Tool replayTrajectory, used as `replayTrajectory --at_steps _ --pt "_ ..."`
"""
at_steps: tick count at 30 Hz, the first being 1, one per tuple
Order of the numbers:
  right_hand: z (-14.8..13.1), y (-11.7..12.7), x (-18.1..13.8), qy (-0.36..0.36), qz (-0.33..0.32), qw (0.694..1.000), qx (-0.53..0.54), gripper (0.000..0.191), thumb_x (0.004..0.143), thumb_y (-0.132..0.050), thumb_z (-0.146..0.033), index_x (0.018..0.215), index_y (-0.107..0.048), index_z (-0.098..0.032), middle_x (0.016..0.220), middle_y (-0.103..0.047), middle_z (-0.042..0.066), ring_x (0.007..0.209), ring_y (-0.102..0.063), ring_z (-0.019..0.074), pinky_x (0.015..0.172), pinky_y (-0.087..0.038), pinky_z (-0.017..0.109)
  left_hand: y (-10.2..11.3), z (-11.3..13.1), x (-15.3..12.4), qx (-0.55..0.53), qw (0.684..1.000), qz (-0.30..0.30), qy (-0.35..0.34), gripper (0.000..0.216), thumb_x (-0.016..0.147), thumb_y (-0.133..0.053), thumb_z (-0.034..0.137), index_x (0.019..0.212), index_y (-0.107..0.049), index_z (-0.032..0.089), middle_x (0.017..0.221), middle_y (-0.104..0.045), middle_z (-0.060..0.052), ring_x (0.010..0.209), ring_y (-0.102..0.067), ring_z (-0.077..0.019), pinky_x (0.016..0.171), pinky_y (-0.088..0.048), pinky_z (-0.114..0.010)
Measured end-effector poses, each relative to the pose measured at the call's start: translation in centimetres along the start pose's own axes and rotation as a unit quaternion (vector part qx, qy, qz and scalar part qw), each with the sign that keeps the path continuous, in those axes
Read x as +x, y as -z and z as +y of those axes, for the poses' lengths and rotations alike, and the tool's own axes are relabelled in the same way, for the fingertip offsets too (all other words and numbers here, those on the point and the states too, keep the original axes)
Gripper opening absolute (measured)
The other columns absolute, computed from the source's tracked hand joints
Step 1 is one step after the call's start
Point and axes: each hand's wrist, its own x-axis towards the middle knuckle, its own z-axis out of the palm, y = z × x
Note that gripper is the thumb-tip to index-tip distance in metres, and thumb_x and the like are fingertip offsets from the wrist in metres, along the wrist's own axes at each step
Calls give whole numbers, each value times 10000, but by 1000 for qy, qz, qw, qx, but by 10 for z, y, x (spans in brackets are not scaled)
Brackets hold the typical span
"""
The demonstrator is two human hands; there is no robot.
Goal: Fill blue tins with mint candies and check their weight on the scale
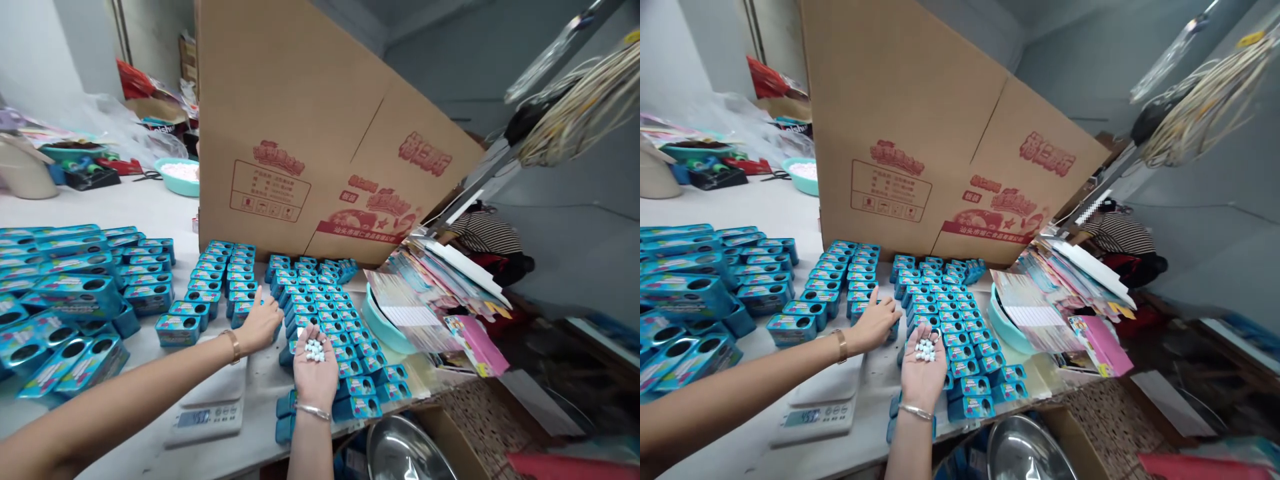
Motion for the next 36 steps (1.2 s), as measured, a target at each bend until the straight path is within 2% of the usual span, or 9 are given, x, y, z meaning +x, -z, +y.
replayTrajectory --at_steps 5,8,11,13,18,24,27,32,36 --pt "-15 7 0 36 -9 999 3 238 855 -485 -143 675 -634 -189 758 -752 6 860 -725 104 885 -574 303 -13 -2 -1 12 999 16 37 342 734 -515 60 1029 -670 134 1024 -639 -161 1153 -502 -334 1150 -46 -650" --pt "-19 6 -2 48 -13 999 -7 240 856 -485 -131 672 -631 -184 745 -745 4 846 -723 102 876 -578 296 -9 -8 -7 -3 997 33 69 660 730 -599 170 1369 -447 103 1393 -463 -208 1374 -294 -383 1152 -91 -631" --pt "-22 1 -6 45 -1 999 17 266 884 -457 -140 689 -635 -175 738 -737 4 835 -721 92 874 -579 278 0 -29 -1 -26 994 38 94 828 765 -621 367 1464 -266 99 1479 -354 -215 1390 -264 -387 1135 -208 -583" --pt "-25 -4 -10 37 14 998 42 278 902 -447 -159 701 -639 -170 740 -735 8 833 -719 89 862 -583 263 6 -51 16 -40 994 36 98 792 803 -580 418 1458 -260 109 1446 -393 -204 1354 -334 -351 1117 -287 -507" --pt "-37 -3 -19 51 34 996 65 255 891 -454 -147 746 -662 -171 771 -746 12 858 -722 101 854 -597 272 7 -100 88 -48 995 7 85 716 783 -584 245 1436 -313 133 1411 -442 -192 1314 -403 -323 1064 -366 -460" --pt "-74 35 3 121 34 991 38 197 781 -544 -68 739 -686 -199 779 -762 6 831 -737 137 742 -637 296 -28 -126 158 -48 994 -81 64 943 648 -716 225 1479 -273 175 1548 -249 -243 1409 -267 -425 1035 -359 -578" --pt "-88 48 14 143 19 989 34 207 763 -571 -50 752 -705 -206 793 -767 3 839 -739 132 744 -636 275 -45 -138 173 -57 989 -125 55 1074 546 -752 168 1496 -250 200 1503 -322 -268 1384 -313 -449 987 -410 -553" --pt "-92 53 24 136 -20 990 -17 188 722 -650 -40 738 -706 -218 802 -770 -26 858 -735 110 797 -620 254 -54 -150 177 -66 988 -131 57 789 784 -662 283 1477 -289 225 1464 -394 -160 1342 -388 -352 1010 -419 -515" --pt "-92 51 28 135 -9 991 7 164 735 -640 -62 753 -699 -213 805 -766 -22 871 -730 110 798 -618 257 -33 -156 176 -60 989 -102 92 718 800 -630 300 1440 -337 162 1421 -406 -179 1301 -407 -348 1006 -415 -499"
